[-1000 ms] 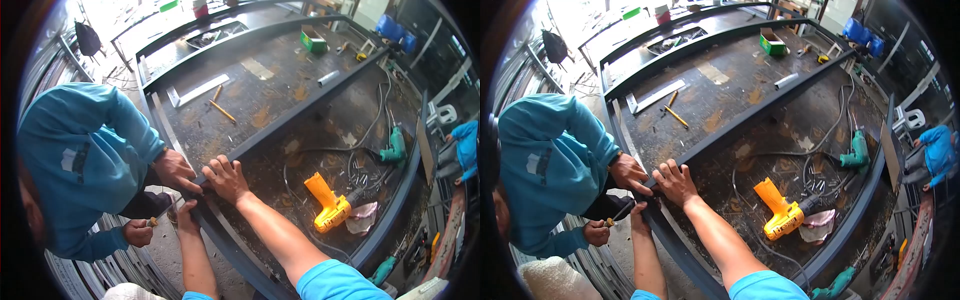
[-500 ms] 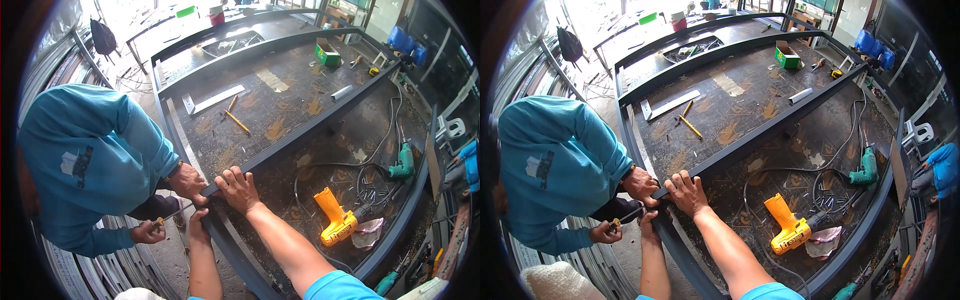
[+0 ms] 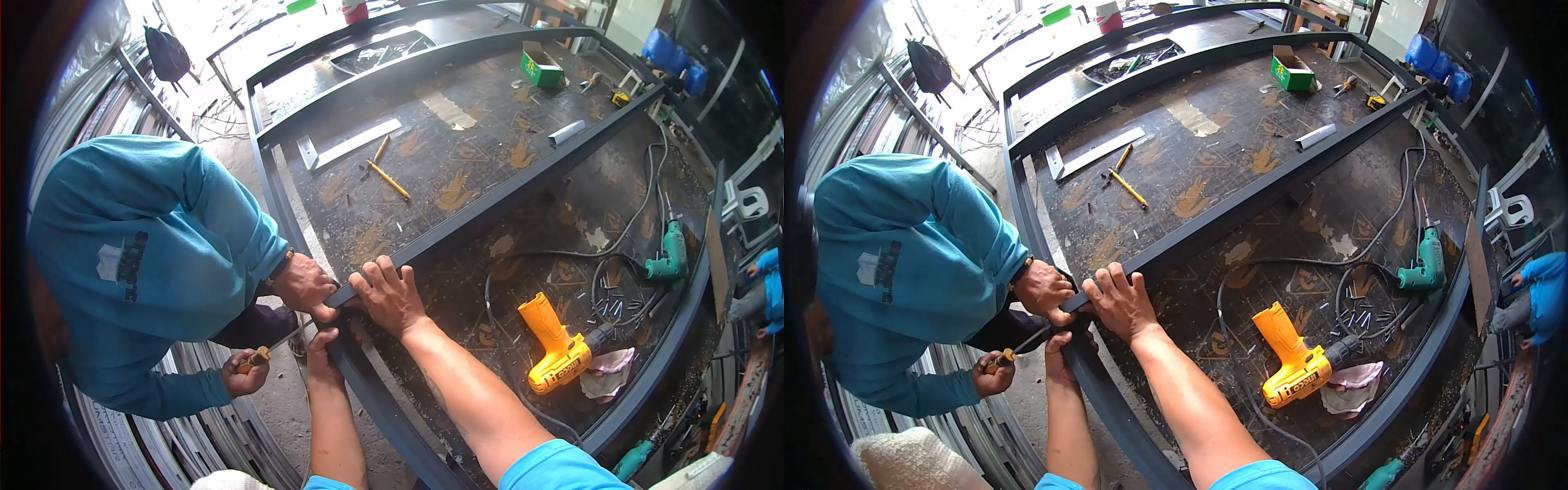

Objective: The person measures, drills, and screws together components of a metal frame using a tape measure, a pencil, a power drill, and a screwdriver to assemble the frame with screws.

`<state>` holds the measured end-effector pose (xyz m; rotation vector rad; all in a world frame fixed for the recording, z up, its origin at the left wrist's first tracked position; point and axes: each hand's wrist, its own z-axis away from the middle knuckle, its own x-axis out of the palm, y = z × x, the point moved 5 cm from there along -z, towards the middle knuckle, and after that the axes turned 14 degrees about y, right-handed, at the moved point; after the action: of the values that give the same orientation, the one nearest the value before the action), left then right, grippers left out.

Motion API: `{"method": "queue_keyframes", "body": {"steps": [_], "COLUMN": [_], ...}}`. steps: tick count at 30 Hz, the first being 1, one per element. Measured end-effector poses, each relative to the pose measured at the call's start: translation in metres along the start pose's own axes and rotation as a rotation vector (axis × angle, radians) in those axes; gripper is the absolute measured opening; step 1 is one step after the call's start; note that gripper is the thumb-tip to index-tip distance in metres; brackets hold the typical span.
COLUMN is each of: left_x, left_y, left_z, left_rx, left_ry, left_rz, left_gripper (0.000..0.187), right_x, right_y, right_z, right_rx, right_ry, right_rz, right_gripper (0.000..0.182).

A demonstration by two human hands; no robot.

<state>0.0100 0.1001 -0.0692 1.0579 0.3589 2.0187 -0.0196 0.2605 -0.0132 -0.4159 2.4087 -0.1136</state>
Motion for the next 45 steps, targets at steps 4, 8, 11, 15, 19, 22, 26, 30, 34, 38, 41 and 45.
{"method": "queue_keyframes", "body": {"steps": [4, 8, 11, 15, 19, 22, 26, 30, 34, 38, 41, 45], "left_x": [0.007, 0.010, 0.000, 0.000, -0.003, -0.009, -0.005, -0.011, -0.001, -0.009, -0.022, -0.012], "left_y": [0.001, 0.005, 0.001, 0.003, 0.003, 0.001, 0.000, 0.007, 0.005, 0.009, 0.009, 0.008], "left_z": [0.005, 0.008, 0.000, -0.001, -0.006, -0.008, -0.002, -0.007, -0.005, -0.010, -0.016, -0.009], "left_rx": [0.001, 0.038, -0.008, -0.006, -0.020, -0.033, -0.006, -0.009, 0.003, 0.044, 0.045, 0.019], "left_ry": [-0.002, 0.029, 0.012, -0.028, -0.038, -0.001, -0.020, -0.062, -0.010, 0.044, 0.070, 0.001], "left_rz": [0.044, 0.025, 0.036, -0.001, 0.001, 0.003, -0.005, 0.005, -0.057, -0.130, -0.124, -0.096], "left_gripper": [0.056, 0.053, 0.052, 0.053, 0.054, 0.053, 0.052, 0.051, 0.053, 0.054, 0.053, 0.055], "right_x": [0.004, 0.002, 0.001, 0.001, 0.000, -0.001, 0.001, -0.003, -0.003, -0.002, 0.000, 0.004], "right_y": [0.000, -0.001, 0.000, -0.003, -0.002, -0.002, -0.001, -0.004, -0.003, -0.002, -0.004, -0.003], "right_z": [0.001, -0.002, -0.001, 0.000, -0.001, 0.000, 0.004, -0.001, -0.001, -0.001, -0.001, 0.006], "right_rx": [-0.015, -0.011, -0.002, -0.015, -0.011, -0.014, -0.030, -0.031, -0.031, -0.011, -0.002, -0.027], "right_ry": [-0.038, -0.030, -0.028, -0.027, -0.010, -0.009, -0.030, -0.004, -0.004, 0.014, -0.027, -0.057], "right_rz": [0.000, -0.015, 0.000, 0.005, -0.008, 0.005, 0.002, 0.001, 0.001, -0.050, -0.050, 0.021], "right_gripper": [0.037, 0.038, 0.040, 0.040, 0.041, 0.042, 0.041, 0.042, 0.042, 0.043, 0.044, 0.039]}}
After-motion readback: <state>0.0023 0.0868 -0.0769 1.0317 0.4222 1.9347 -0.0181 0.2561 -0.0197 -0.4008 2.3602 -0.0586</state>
